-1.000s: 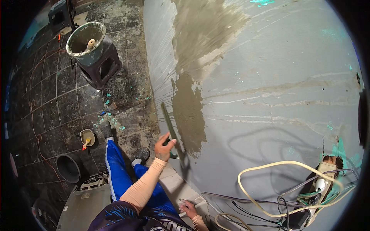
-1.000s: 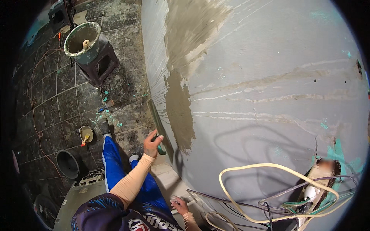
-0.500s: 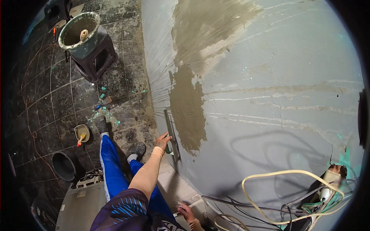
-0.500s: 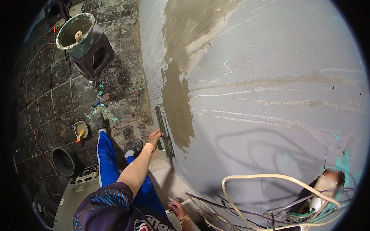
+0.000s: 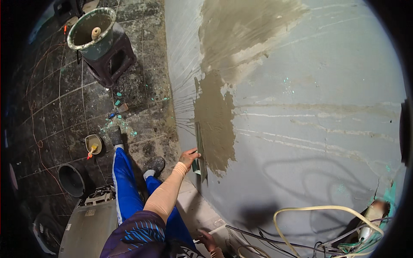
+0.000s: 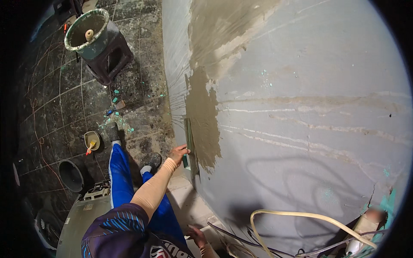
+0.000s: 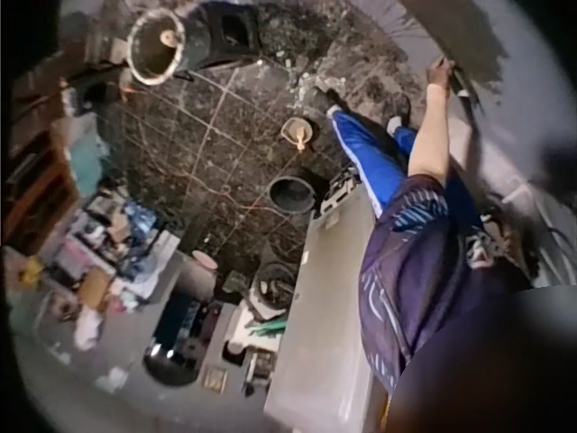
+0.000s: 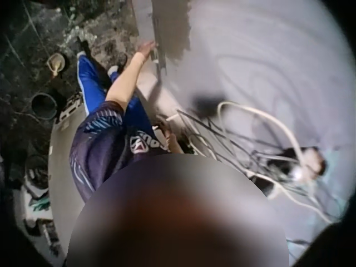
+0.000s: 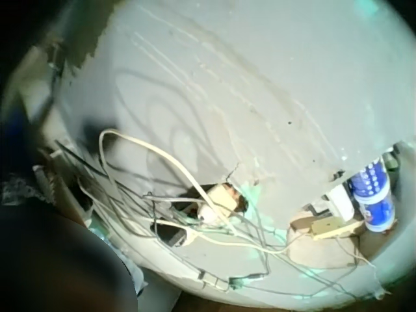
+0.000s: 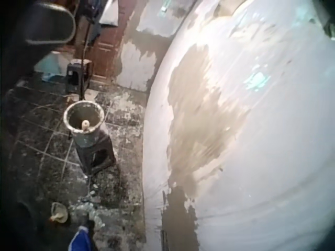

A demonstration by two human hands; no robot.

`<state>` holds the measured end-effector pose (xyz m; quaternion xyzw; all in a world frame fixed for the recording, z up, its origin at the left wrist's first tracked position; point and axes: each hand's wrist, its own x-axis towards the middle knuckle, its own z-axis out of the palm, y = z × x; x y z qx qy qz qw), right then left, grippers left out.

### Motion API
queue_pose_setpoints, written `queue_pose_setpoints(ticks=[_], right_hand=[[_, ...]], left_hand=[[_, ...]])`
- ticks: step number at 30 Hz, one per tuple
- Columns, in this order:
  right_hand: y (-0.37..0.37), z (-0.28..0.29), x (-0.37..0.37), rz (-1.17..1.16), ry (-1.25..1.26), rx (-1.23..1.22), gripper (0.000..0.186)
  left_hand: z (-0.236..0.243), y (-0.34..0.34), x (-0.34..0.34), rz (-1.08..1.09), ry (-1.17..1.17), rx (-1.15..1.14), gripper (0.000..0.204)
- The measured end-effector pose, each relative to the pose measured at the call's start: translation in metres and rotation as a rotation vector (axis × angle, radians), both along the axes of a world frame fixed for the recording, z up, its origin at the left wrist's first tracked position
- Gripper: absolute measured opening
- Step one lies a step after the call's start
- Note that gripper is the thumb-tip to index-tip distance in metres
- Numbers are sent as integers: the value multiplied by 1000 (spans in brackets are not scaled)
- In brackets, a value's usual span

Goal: Applying and smoothing plaster material onto an interior wall surface using a trowel.

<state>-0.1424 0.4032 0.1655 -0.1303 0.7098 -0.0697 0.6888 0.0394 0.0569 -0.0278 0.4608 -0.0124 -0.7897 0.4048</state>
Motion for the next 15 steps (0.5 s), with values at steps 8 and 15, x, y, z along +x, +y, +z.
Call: queue_pose_setpoints(ticks=[8,15], right_hand=[[-45,8,7,90,-27,-186,46],[-51,1,23,146,-31,-105,47]], left_hand=[[78,25,64,280,496,-9,29],[-59,54,112,263,389,-18,39]])
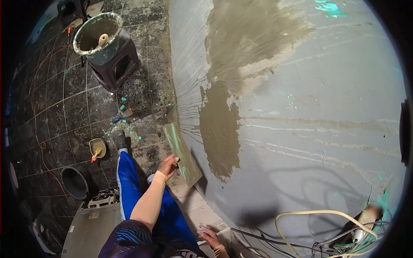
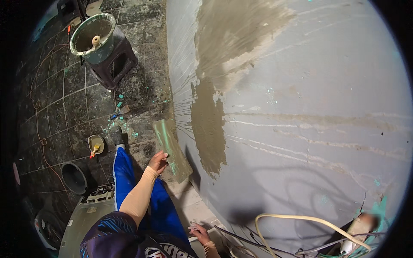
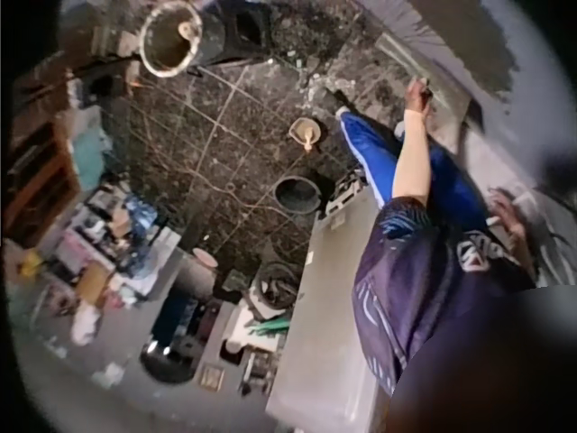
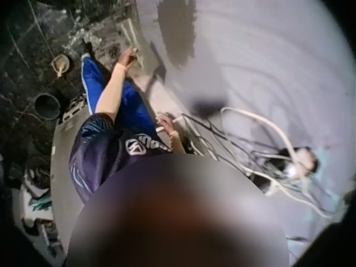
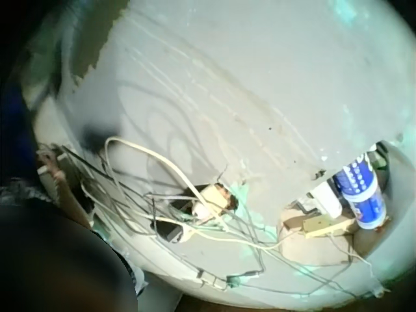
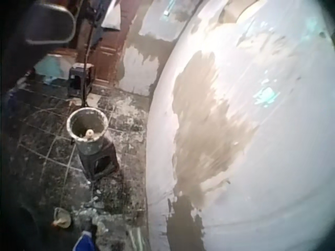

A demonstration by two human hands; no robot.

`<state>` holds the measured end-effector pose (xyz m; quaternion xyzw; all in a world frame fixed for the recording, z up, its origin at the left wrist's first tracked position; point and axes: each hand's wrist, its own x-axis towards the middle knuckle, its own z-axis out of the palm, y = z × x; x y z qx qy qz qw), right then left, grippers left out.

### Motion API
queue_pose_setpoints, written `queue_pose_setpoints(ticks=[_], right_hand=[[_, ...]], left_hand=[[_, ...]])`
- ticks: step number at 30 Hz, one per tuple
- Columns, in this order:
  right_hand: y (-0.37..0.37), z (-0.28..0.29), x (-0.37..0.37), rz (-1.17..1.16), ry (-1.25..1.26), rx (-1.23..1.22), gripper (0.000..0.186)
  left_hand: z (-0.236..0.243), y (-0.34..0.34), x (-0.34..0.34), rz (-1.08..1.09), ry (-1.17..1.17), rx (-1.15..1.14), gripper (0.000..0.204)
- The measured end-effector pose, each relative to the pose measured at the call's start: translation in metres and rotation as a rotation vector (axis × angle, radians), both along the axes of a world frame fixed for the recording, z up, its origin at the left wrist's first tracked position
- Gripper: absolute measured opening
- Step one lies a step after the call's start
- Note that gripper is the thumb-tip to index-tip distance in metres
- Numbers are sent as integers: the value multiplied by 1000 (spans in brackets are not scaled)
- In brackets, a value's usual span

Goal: Applying and smoothing plaster material onto an interior wall surface using a trowel.

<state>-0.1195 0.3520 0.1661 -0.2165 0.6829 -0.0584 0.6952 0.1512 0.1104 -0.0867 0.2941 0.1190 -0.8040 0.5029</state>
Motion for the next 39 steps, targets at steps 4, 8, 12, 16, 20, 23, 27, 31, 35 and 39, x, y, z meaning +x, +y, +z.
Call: queue_pose_setpoints(ticks=[4,8,12,16,20,23,27,31,35,39], right_hand=[[10,1,-8,44,76,-35,47],[8,0,7,-114,-23,83,45],[11,0,12,-214,73,235,39],[30,-6,-15,-10,117,180,41],[-9,7,8,108,117,150,41],[-39,16,22,8,156,283,41],[-44,12,14,261,131,-108,42],[-47,9,21,229,67,-155,43],[-49,17,29,121,46,-90,46],[-46,10,32,215,61,-37,46]], left_hand=[[-11,-46,-42,-82,-35,112,63],[-49,-73,-48,-86,-97,128,70],[-50,-100,-66,-197,-204,172,64],[-44,-109,-80,-254,-180,100,55],[-51,-112,-67,-386,-319,26,56],[-41,-112,-60,-357,-290,-19,59],[11,-126,-57,-274,-93,-31,33],[11,-101,-10,64,80,-4,43],[3,-78,21,248,176,2,41],[2,-71,42,171,118,0,37]])
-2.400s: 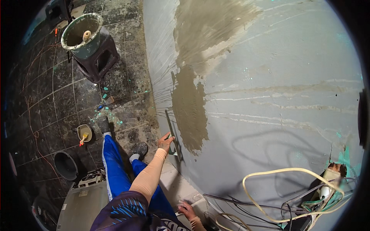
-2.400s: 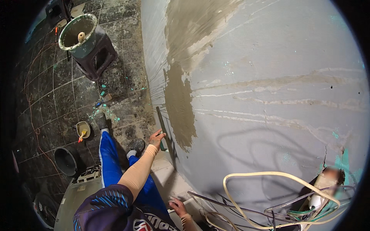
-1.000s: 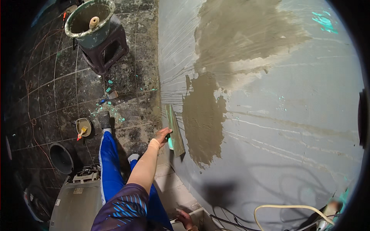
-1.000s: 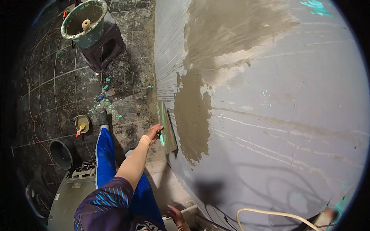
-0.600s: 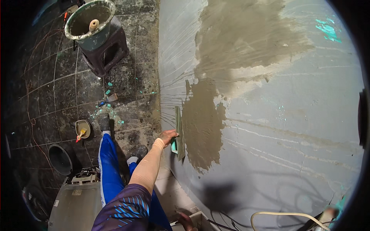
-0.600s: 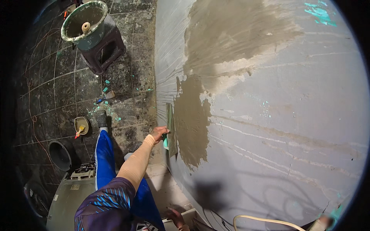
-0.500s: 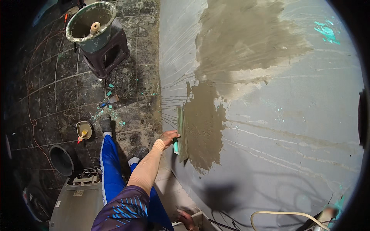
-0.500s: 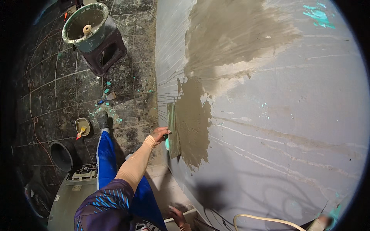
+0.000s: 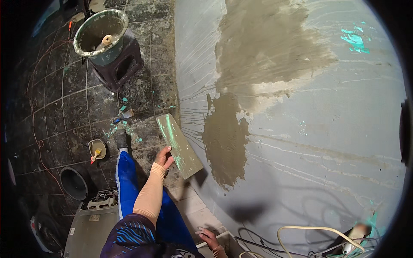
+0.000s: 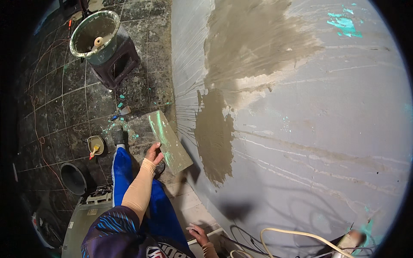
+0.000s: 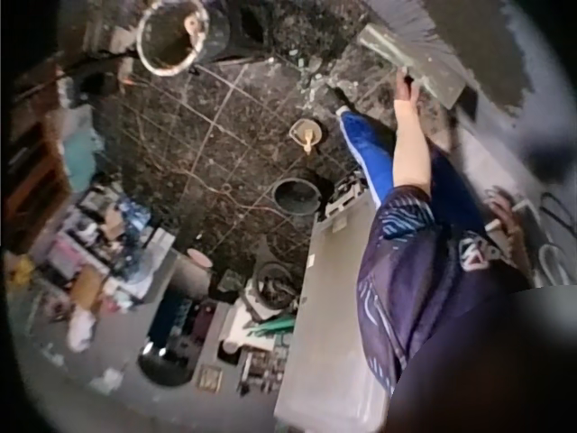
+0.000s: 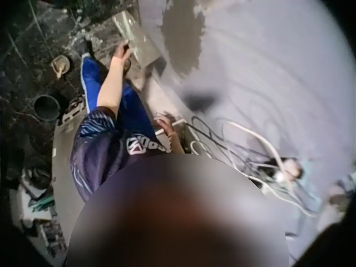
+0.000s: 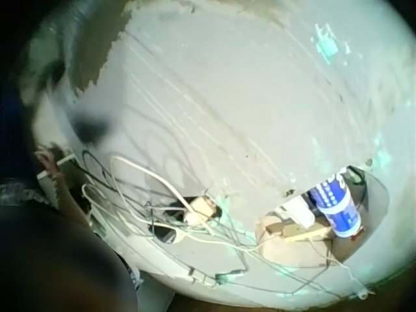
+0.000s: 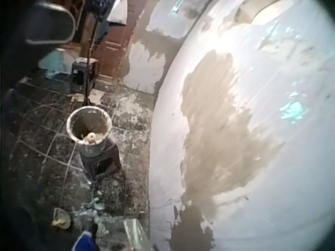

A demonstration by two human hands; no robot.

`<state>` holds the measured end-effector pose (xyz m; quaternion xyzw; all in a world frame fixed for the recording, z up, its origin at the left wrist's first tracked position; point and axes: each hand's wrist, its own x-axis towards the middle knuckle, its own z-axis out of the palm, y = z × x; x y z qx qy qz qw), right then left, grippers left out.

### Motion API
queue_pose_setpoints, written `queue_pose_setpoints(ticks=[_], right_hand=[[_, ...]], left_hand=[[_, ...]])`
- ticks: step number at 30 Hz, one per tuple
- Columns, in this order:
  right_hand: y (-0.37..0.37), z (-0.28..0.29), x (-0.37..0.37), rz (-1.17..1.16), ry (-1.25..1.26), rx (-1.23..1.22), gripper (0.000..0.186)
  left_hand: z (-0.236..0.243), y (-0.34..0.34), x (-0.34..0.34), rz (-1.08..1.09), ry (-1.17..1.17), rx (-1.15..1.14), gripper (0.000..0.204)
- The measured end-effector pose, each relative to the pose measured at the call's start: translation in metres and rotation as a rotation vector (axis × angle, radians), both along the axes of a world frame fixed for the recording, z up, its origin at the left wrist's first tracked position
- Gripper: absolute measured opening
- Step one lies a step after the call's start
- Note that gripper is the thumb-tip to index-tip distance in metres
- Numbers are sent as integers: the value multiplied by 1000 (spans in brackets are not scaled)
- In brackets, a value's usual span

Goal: Applying and smoothing plaster material onto an interior wall surface using a trowel.

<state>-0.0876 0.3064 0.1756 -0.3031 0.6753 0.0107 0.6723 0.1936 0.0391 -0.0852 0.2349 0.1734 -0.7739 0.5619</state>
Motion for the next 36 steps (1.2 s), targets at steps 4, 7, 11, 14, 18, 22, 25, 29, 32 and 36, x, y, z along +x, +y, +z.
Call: queue_pose_setpoints(ticks=[4,7,11,14,18,22,25,29,32,36], right_hand=[[-5,0,14,-88,-56,-2,46],[-12,3,23,-106,-66,-17,46],[-44,14,53,-322,-173,-40,47],[-123,51,122,-430,-435,-233,45],[-225,120,194,-496,-817,-594,44],[-294,224,248,-404,-1092,-990,39],[-316,298,267,-303,-1227,-1281,35],[-337,323,305,-225,-1335,-1294,36],[-358,290,317,-290,-1246,-1221,43],[-368,258,334,-471,-1155,-1127,53]], left_hand=[[4,3,14,-124,-85,15,35],[23,-1,18,-202,-185,40,35],[43,-6,42,-145,-101,3,31],[45,-5,88,-17,-84,-72,29],[96,-32,160,106,-215,-87,17],[112,-38,267,270,-317,-12,16],[196,-63,322,432,-462,152,15],[186,-36,430,489,-389,-164,26],[221,-71,431,512,-487,-113,24],[205,-99,476,492,-488,-185,15]])
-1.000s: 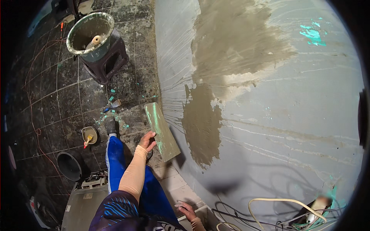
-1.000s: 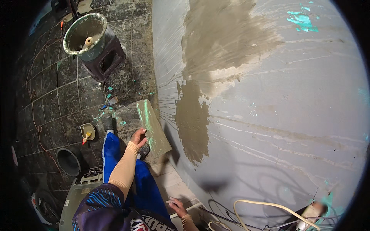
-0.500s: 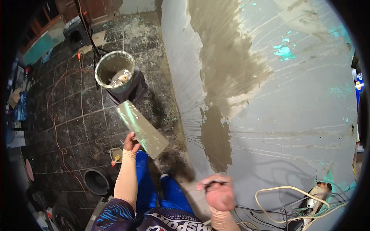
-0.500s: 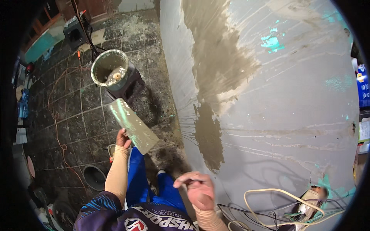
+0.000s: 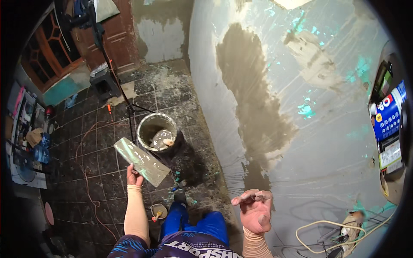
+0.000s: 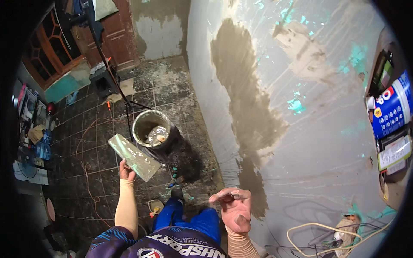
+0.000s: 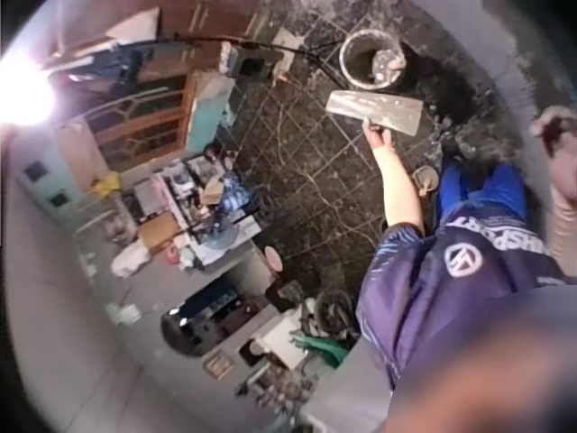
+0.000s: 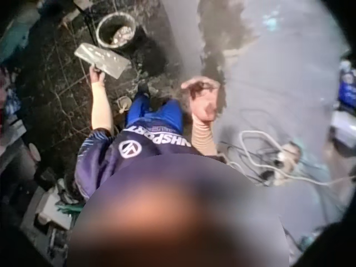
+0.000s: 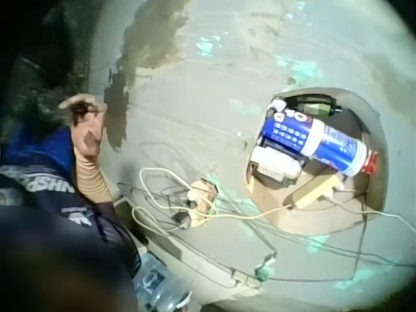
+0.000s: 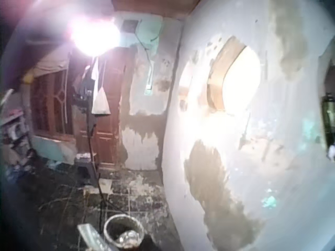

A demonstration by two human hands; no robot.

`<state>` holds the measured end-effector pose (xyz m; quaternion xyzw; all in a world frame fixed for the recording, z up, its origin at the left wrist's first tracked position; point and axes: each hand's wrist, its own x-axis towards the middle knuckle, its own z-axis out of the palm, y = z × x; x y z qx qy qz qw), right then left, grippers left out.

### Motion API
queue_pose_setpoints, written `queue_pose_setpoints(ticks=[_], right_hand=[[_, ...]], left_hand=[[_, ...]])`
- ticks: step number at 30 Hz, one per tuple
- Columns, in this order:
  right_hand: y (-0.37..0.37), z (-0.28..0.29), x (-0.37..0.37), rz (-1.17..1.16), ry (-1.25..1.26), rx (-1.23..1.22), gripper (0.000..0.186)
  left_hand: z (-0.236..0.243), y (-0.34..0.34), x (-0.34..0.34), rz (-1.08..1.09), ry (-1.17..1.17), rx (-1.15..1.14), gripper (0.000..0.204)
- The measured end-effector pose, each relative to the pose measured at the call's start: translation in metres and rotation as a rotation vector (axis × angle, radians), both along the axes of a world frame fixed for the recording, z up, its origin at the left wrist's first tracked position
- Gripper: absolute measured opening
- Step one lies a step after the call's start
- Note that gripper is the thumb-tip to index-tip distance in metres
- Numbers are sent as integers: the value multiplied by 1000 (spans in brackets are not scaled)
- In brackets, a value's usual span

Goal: Applying and smoothing plaster material onto an interior wall surface using a trowel.

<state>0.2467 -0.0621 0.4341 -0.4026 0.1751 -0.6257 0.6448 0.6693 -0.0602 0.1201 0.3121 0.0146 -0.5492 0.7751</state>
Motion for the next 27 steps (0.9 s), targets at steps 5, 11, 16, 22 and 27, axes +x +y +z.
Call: queue_pose_setpoints(ticks=[5,11,16,22,27], right_hand=[[-31,-18,12,1,12,66,53],[-102,-78,32,182,104,153,48],[-176,-204,87,325,614,439,35],[-219,-269,199,206,1351,204,40],[-241,-337,270,204,1636,175,50]], left_hand=[[16,-56,6,-45,21,1,27],[30,-87,15,-45,-66,78,33],[40,-97,24,-73,-76,154,35],[52,-107,48,-156,-97,230,44],[54,-138,76,-345,-141,292,46]])
